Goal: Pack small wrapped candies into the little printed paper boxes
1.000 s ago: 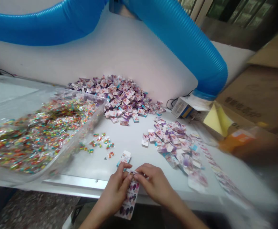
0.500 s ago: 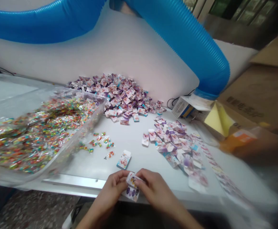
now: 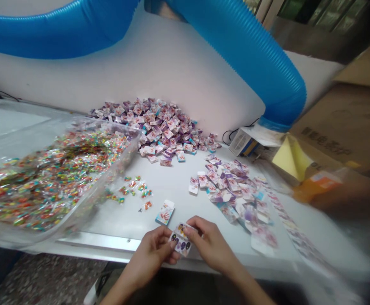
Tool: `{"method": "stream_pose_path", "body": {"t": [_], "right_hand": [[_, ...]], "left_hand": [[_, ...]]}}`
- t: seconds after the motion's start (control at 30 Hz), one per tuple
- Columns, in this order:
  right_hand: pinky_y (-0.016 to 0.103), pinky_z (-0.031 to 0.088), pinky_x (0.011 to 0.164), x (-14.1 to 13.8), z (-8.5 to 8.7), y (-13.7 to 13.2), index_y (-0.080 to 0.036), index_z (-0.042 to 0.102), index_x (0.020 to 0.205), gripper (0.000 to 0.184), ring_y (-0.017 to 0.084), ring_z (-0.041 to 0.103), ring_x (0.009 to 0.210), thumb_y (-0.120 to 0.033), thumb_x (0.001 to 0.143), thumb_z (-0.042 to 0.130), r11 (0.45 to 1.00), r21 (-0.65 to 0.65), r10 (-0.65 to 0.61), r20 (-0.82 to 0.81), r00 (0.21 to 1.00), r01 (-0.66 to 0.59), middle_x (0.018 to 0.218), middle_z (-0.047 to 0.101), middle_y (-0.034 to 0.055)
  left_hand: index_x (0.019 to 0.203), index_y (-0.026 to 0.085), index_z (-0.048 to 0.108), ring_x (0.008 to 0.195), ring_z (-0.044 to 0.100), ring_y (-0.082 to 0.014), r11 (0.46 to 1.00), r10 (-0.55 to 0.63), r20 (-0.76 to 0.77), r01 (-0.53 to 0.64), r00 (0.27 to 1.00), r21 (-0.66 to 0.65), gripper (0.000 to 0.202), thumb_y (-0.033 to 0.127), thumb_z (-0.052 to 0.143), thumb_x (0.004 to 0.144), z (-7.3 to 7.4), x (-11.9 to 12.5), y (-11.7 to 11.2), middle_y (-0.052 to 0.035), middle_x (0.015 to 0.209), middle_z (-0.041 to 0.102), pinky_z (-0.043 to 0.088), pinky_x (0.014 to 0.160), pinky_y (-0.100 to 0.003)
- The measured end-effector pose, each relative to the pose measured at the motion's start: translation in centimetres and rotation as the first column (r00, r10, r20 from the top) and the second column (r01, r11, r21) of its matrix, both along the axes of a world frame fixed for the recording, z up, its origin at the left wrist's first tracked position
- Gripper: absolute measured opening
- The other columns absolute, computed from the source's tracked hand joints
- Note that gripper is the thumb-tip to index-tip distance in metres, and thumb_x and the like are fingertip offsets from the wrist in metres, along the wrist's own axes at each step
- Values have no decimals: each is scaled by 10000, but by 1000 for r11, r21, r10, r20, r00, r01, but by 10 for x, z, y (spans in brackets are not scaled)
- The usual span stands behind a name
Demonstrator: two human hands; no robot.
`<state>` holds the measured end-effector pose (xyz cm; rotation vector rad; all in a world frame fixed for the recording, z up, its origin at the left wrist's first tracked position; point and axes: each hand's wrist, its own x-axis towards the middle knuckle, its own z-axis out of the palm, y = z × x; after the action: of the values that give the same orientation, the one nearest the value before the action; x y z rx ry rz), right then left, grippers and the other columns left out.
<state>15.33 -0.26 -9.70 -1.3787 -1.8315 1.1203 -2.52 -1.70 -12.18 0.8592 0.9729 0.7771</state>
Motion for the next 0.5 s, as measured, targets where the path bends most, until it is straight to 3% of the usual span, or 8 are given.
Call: {"method": "stream_pose_path", "body": {"t": [0.13, 0.3, 0.4, 0.5], "right_hand": [[202, 348, 577, 1, 3, -4, -172, 582, 789, 212, 110, 479, 650, -330, 902, 497, 992, -92, 87, -39, 995, -90, 693, 560, -28], [211, 331, 598, -1, 3, -9, -183, 580, 786, 192, 111, 491, 674, -287, 913, 480, 991, 21, 129, 97, 987, -132, 718, 564, -27], [218, 337, 624, -2, -4, -9, -184, 571, 769, 153, 122, 510, 709, -257, 890, 512, 984, 77, 141, 185, 973, -158, 739, 573, -19], [218, 342, 595, -5, -15, -9, -192, 564, 804, 114, 117, 504, 654, -293, 857, 564, 997, 61, 27, 176, 984, -39, 708, 565, -27]], "left_hand": [[821, 161, 596, 703, 634, -150, 995, 91, 99, -86, 991, -56, 367, 384, 791, 603, 2, 0, 0, -15, 744, 663, 508, 710, -294], [1056, 185, 547, 735, 657, -175, 941, 302, 149, -269, 942, -207, 546, 463, 762, 639, 3, 10, -6, -43, 866, 682, 537, 739, -352], [1143, 184, 487, 788, 668, -209, 932, 335, 98, -315, 937, -177, 702, 465, 804, 583, 0, 15, -8, -62, 879, 700, 538, 737, -353], [1188, 183, 458, 798, 670, -212, 935, 353, 57, -349, 934, -70, 734, 471, 788, 600, -1, 16, -9, -46, 831, 709, 526, 783, -351]]}}
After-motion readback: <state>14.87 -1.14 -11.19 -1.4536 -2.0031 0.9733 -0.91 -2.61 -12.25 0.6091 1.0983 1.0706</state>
